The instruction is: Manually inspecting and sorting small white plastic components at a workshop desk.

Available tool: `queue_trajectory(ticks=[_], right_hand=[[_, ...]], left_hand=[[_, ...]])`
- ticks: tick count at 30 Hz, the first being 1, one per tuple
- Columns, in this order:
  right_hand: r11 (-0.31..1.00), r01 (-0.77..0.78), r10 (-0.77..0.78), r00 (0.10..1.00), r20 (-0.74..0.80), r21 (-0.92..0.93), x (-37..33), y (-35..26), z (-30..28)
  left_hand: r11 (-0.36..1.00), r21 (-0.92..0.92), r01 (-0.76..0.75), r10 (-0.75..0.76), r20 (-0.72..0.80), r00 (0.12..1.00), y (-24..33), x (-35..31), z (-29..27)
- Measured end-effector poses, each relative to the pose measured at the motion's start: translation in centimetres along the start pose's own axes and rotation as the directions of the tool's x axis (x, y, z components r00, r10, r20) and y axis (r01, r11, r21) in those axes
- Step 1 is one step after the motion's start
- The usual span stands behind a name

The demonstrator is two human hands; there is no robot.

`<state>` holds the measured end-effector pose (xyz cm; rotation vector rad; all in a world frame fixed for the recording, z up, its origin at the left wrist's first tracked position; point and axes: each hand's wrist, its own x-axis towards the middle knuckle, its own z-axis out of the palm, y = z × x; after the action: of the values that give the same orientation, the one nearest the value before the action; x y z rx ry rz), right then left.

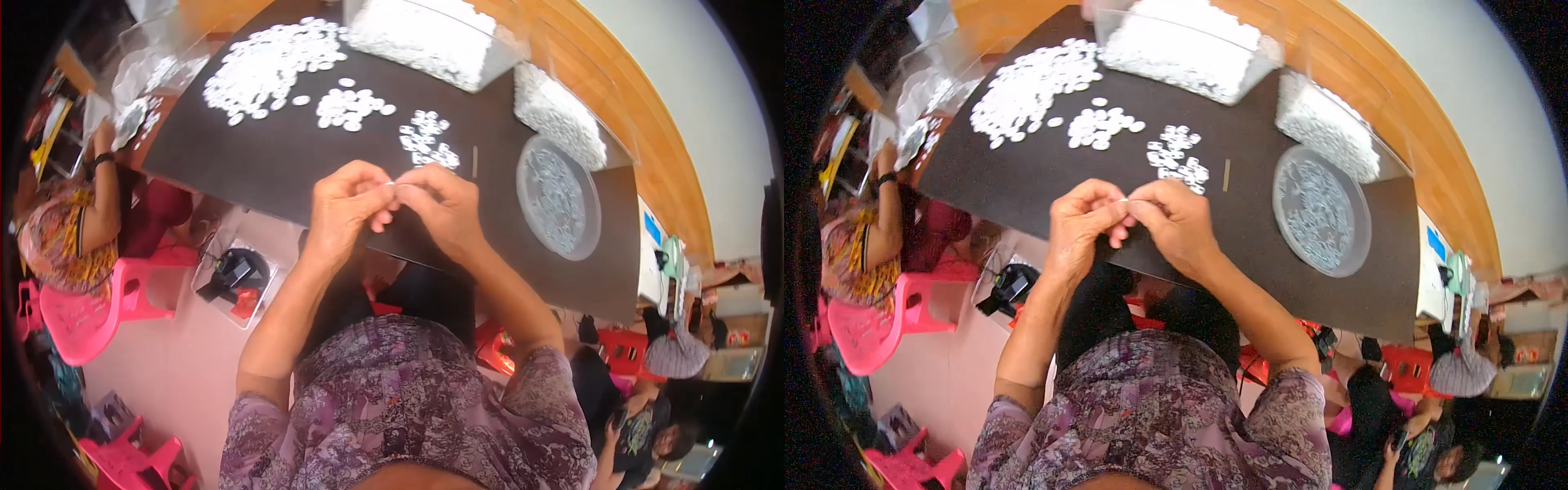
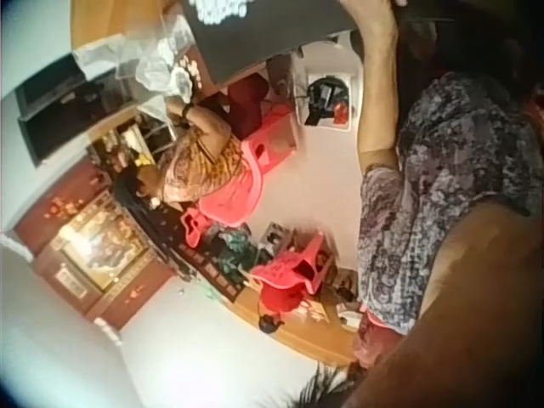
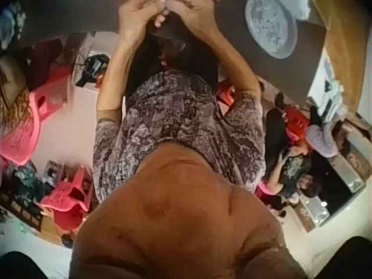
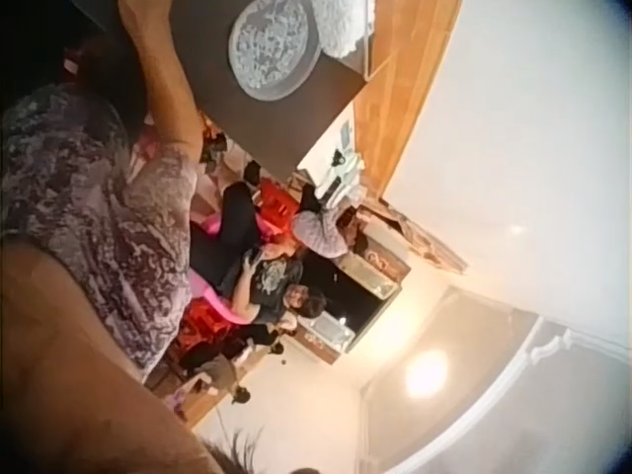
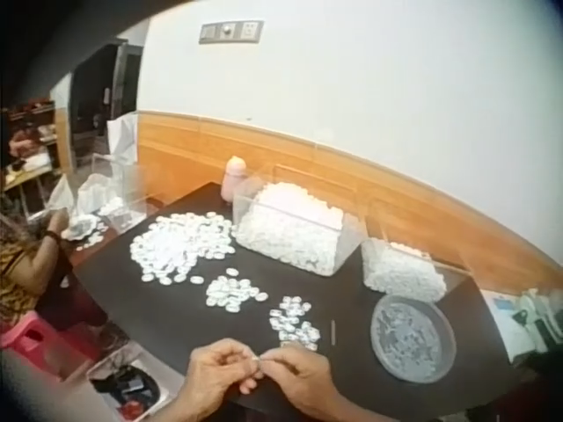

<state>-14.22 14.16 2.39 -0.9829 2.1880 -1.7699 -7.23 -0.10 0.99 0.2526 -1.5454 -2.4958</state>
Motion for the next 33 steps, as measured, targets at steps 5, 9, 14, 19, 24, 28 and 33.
queue_trajectory(ticks=[5, 9, 14, 19, 24, 28, 33], right_hand=[[0.999, 0.053, -0.053, 0.998, -0.030, -0.014, -0.3, -0.6, 0.8], [0.972, 0.128, -0.141, 0.988, -0.057, -0.196, -1.0, -0.7, -0.7], [0.905, 0.003, -0.149, 0.938, -0.313, -0.425, -1.5, 1.2, -8.1], [0.745, -0.323, 0.025, 0.888, -0.460, -0.584, -1.6, 4.0, -17.1], [0.585, -0.347, 0.053, 0.918, -0.393, -0.733, -1.4, 6.2, -19.2], [0.471, -0.306, 0.043, 0.945, -0.325, -0.828, -0.6, 6.7, -18.9], [0.359, -0.163, 0.003, 0.985, -0.174, -0.919, -0.1, 6.8, -18.6]], left_hand=[[1.000, 0.001, -0.003, 0.003, -0.069, 0.998, -0.1, -0.9, -0.2], [1.000, 0.010, -0.027, 0.028, -0.071, 0.997, -0.6, -0.9, 0.2], [0.999, 0.050, -0.022, 0.027, -0.101, 0.995, -0.5, -0.8, 0.9], [0.996, 0.084, -0.002, 0.010, -0.106, 0.994, -1.3, -0.7, 0.9], [0.992, 0.122, -0.006, 0.021, -0.121, 0.992, -1.6, -0.5, 1.3], [0.988, 0.156, -0.017, 0.037, -0.124, 0.992, -1.7, -0.6, 1.5], [0.987, 0.157, -0.027, 0.048, -0.135, 0.990, -1.8, -0.7, 1.3]])
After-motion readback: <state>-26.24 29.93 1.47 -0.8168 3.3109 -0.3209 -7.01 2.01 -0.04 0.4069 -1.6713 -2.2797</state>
